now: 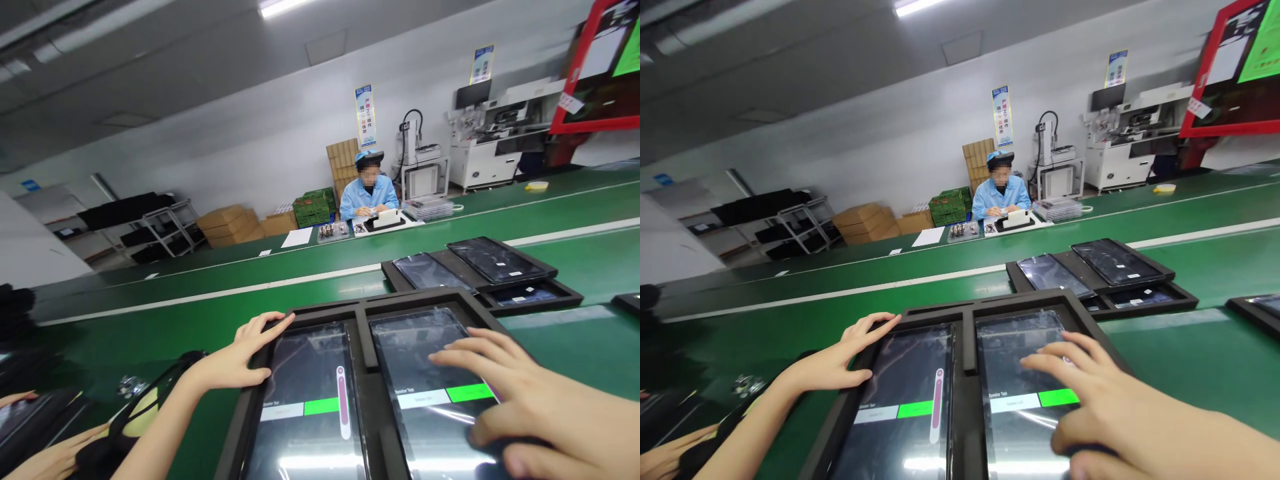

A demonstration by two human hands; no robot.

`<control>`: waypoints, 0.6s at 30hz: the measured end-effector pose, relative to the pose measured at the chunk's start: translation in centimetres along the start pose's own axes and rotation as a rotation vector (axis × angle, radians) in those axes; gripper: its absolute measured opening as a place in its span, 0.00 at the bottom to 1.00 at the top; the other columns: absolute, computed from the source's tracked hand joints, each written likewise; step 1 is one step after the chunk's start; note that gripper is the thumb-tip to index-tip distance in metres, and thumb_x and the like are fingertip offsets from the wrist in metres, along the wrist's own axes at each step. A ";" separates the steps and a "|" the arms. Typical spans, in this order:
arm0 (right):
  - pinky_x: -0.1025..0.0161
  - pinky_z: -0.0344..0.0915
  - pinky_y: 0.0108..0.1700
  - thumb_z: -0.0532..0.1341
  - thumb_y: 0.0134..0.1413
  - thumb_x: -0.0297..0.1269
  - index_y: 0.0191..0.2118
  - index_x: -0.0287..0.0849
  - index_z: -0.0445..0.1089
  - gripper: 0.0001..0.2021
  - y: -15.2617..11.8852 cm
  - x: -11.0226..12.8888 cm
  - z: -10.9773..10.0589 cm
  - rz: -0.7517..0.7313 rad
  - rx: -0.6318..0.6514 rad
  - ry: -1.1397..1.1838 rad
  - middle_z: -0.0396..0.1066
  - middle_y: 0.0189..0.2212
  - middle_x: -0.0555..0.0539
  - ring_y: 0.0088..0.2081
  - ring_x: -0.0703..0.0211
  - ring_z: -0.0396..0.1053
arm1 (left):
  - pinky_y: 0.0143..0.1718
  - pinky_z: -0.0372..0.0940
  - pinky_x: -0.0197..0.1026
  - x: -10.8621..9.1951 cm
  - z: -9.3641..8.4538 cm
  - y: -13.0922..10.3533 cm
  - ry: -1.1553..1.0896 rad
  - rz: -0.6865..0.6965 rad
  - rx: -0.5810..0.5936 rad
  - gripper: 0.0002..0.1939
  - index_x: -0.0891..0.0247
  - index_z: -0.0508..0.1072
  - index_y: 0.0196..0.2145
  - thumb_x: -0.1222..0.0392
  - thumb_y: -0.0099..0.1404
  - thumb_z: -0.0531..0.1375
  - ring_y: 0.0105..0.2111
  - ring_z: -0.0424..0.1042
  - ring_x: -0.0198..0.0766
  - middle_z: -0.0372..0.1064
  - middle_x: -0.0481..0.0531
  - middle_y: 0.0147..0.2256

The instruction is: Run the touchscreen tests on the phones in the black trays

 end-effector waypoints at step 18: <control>0.43 0.71 0.39 0.52 0.50 0.29 0.41 0.48 0.80 0.21 -3.3 -9.4 4.0 0.605 -0.476 -0.405 0.66 0.54 0.35 0.50 0.35 0.67 | 0.64 0.56 0.64 -12.1 0.4 8.5 0.142 0.237 0.076 0.11 0.58 0.72 0.47 0.56 0.76 0.52 0.68 0.52 0.57 0.55 0.65 0.65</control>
Point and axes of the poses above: each hand's wrist, its own y-axis towards the middle knuckle, its own z-axis out of the palm, x = y × z, the point moved 8 cm from there along y, towards the middle knuckle
